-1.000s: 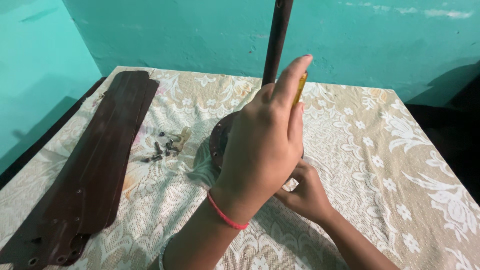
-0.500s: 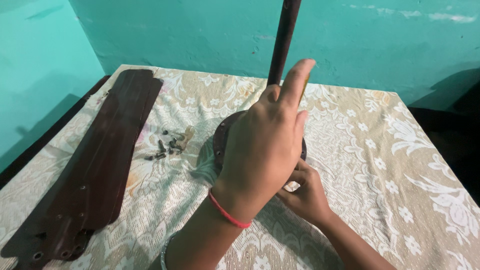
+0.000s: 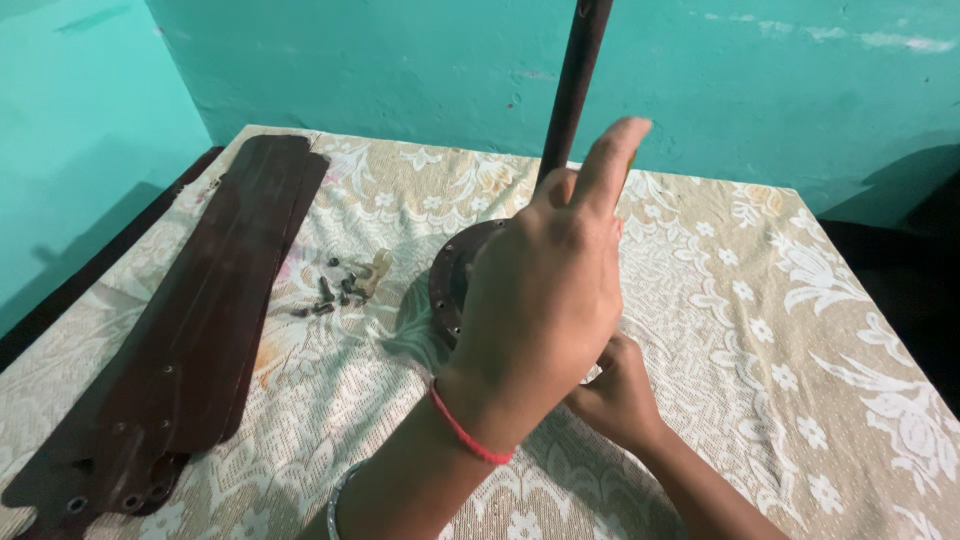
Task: The person assembles an electric fan by placing the motor housing onto the fan base, inserting the central shaft, and securing the assembly with screws using a screwdriver. Fan blades and hardware remain on the table during the process.
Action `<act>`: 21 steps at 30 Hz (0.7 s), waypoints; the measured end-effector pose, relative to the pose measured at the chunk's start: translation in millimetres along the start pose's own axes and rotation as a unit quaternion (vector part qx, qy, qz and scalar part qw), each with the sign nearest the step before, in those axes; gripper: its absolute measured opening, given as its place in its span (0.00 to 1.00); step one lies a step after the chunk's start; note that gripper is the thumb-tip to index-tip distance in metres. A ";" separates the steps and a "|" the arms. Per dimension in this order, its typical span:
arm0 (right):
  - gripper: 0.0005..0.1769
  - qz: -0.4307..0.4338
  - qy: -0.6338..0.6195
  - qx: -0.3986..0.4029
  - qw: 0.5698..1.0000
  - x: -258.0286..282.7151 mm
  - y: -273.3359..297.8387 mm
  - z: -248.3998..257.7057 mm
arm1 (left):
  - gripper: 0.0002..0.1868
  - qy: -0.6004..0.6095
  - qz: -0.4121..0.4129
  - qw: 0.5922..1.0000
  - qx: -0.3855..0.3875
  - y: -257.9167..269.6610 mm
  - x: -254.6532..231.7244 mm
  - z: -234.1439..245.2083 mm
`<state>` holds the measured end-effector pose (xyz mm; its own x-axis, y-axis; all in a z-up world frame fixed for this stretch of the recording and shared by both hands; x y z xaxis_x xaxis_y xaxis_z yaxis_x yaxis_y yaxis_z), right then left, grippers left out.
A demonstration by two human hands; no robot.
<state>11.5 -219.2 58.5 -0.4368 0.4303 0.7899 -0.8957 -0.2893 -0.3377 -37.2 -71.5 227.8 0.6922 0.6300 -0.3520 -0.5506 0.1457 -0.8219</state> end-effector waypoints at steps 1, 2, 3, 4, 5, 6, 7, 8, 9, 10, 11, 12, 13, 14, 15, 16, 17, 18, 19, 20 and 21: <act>0.19 -0.019 -0.010 0.003 1.000 -0.6 -0.1 -0.7 | 0.30 -0.002 -0.007 1.000 -0.015 0.5 -1.5 1.4; 0.19 0.004 -0.001 0.000 1.000 1.5 0.0 -0.3 | 0.30 -0.006 -0.002 1.000 -0.011 0.2 -0.8 2.0; 0.19 0.028 0.008 -0.004 1.000 3.8 0.1 0.4 | 0.31 -0.010 0.002 1.000 -0.007 -0.1 0.4 2.8; 0.18 0.051 0.018 -0.007 0.998 6.2 0.3 1.1 | 0.31 -0.014 0.006 1.000 -0.003 -0.5 1.5 3.3; 0.17 0.023 0.012 -0.002 1.000 5.7 -0.1 1.1 | 0.31 -0.012 0.008 1.000 -0.003 -1.0 2.6 3.7; 0.15 -0.004 0.006 0.002 1.000 5.3 -0.8 0.8 | 0.31 -0.011 0.009 1.000 -0.005 -1.7 3.8 4.2; 0.13 -0.031 0.000 0.007 0.999 5.0 -1.5 0.4 | 0.31 -0.010 0.010 1.000 -0.006 -2.1 4.9 4.5; 0.13 -0.040 -0.006 0.010 0.999 5.5 -1.8 0.2 | 0.31 -0.014 0.010 1.000 -0.007 -2.2 5.3 4.5; 0.13 -0.049 -0.012 0.013 0.999 5.9 -2.1 0.1 | 0.31 -0.018 0.010 1.000 -0.009 -2.3 5.4 4.1; 0.13 -0.059 -0.018 0.016 0.998 6.1 -2.1 -0.1 | 0.31 -0.021 0.010 1.000 -0.009 -2.3 5.4 3.7; 0.14 -0.012 -0.008 0.008 1.000 9.4 -1.9 0.5 | 0.31 -0.018 0.010 1.000 -0.011 -2.1 5.2 3.2; 0.14 0.034 0.001 0.000 0.999 12.6 -1.5 1.0 | 0.31 -0.014 0.010 1.000 -0.013 -1.5 5.1 3.0; 0.14 0.080 0.010 -0.007 0.997 15.8 -0.7 1.3 | 0.30 -0.011 0.010 1.000 -0.016 -1.0 5.0 2.9; 0.14 0.048 -0.005 0.000 0.999 14.5 -1.4 1.0 | 0.30 -0.011 0.013 1.000 -0.014 -0.7 5.1 2.8; 0.15 0.016 -0.020 0.007 1.000 13.1 -2.0 0.6 | 0.30 -0.011 0.017 1.000 -0.012 -0.5 5.4 2.7; 0.15 -0.016 -0.035 0.014 0.999 11.6 -2.6 0.4 | 0.30 -0.011 0.020 1.000 -0.010 -0.5 5.5 2.7; 0.15 -0.025 -0.032 0.015 0.999 11.3 -2.7 0.4 | 0.30 -0.011 0.017 1.000 -0.013 -0.7 5.4 2.9; 0.14 -0.033 -0.028 0.016 0.999 10.8 -2.6 0.4 | 0.30 -0.011 0.014 1.000 -0.016 -0.9 5.2 3.0; 0.14 -0.042 -0.025 0.016 0.999 9.9 -2.5 0.5 | 0.30 -0.011 0.011 1.000 -0.019 -0.9 5.0 3.1; 0.13 -0.027 -0.020 0.013 0.999 10.3 -2.5 0.7 | 0.30 -0.015 0.013 1.000 -0.018 -1.0 5.1 3.0; 0.12 -0.012 -0.016 0.010 1.000 10.5 -2.4 0.8 | 0.30 -0.019 0.015 1.000 -0.018 -0.9 5.2 3.1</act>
<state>9.1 -214.7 68.0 -0.4124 0.4104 0.8133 -0.9038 -0.2963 -0.3088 -34.6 -66.0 228.1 0.6577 0.6616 -0.3601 -0.5534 0.1000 -0.8269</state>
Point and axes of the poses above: each hand's wrist, its own y-axis away from the middle knuckle, its own z-axis out of the back of the hand, x = y × z, the point moved 3 cm from there along -y, towards the middle knuckle, and after that the axes turned 9 degrees about -z, right-handed, at the moved point
